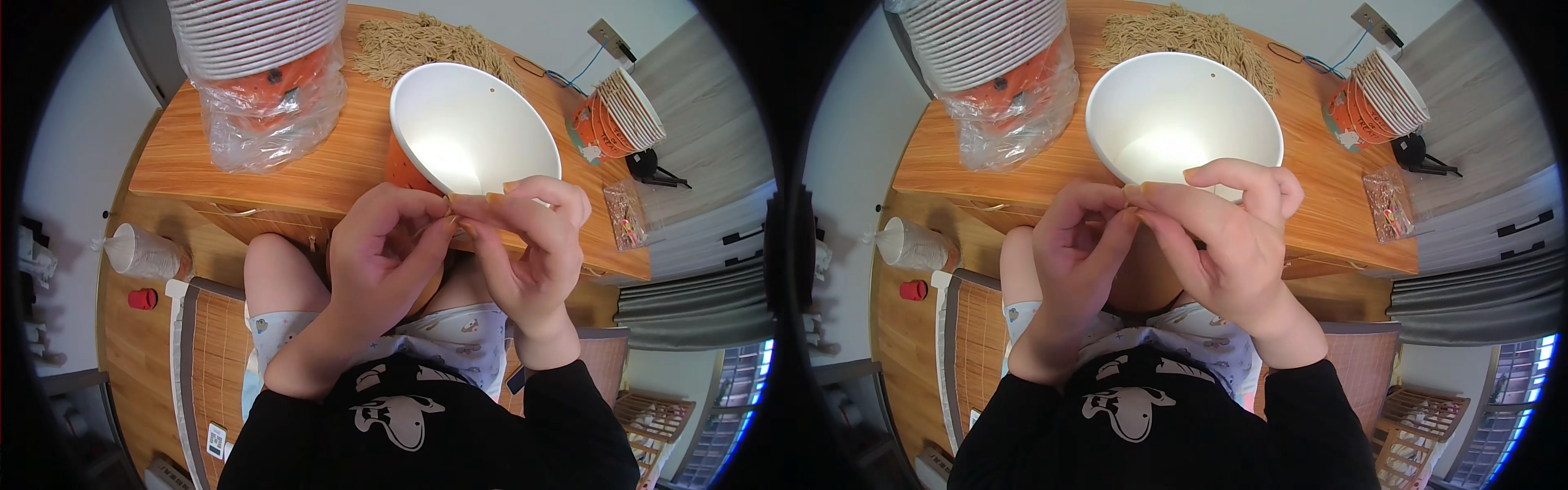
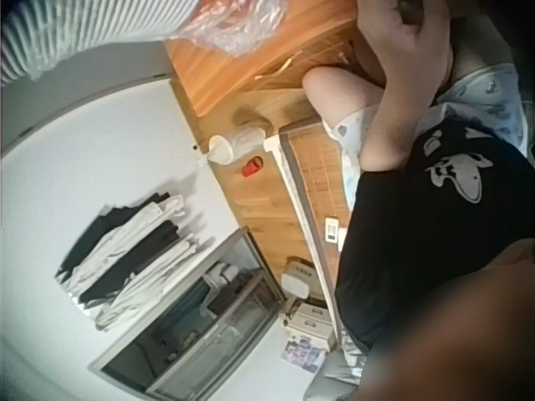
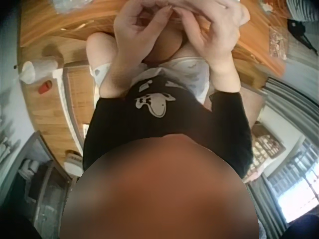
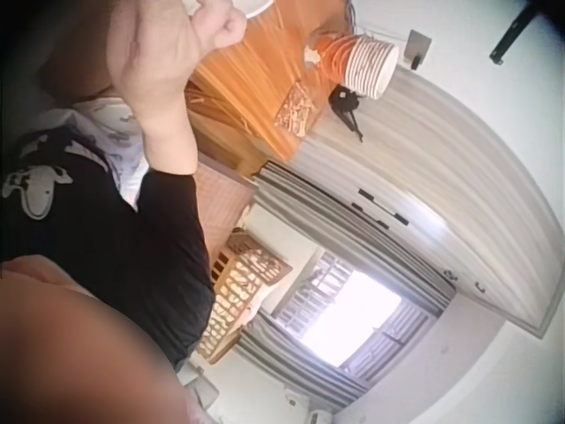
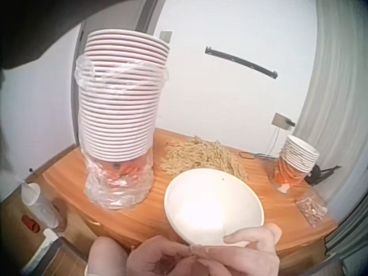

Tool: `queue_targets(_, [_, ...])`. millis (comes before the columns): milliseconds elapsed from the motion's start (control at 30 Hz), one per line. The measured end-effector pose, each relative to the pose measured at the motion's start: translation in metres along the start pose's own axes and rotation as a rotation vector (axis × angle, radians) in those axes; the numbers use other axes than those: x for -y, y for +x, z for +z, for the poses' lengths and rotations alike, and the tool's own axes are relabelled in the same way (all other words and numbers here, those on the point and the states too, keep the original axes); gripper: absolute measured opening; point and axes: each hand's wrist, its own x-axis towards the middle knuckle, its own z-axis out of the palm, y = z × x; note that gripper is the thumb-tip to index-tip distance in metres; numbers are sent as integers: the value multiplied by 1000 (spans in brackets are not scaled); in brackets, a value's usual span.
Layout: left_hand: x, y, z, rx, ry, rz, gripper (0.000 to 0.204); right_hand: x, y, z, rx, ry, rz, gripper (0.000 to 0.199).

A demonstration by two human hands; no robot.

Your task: Attach string handles to paper tubs by threading twine through holes and tying knots.

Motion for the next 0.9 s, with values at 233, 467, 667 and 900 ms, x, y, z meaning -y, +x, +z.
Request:
queue_targets(233, [-15,1,-4,-2,414,258,17,2,10,-6,120,-107,-103,29])
queue_targets(467, [-33,1,-6,20,687,315,18,3,12,-5,78,-82,-147,29])
queue_targets(667, [-28,2,-7,-40,692,412,21,1,7,-2,16,-140,-196,31])
queue_targets(900, [-29,3,-6,-70,701,412,24,6,6,-5,57,-188,-152,30])
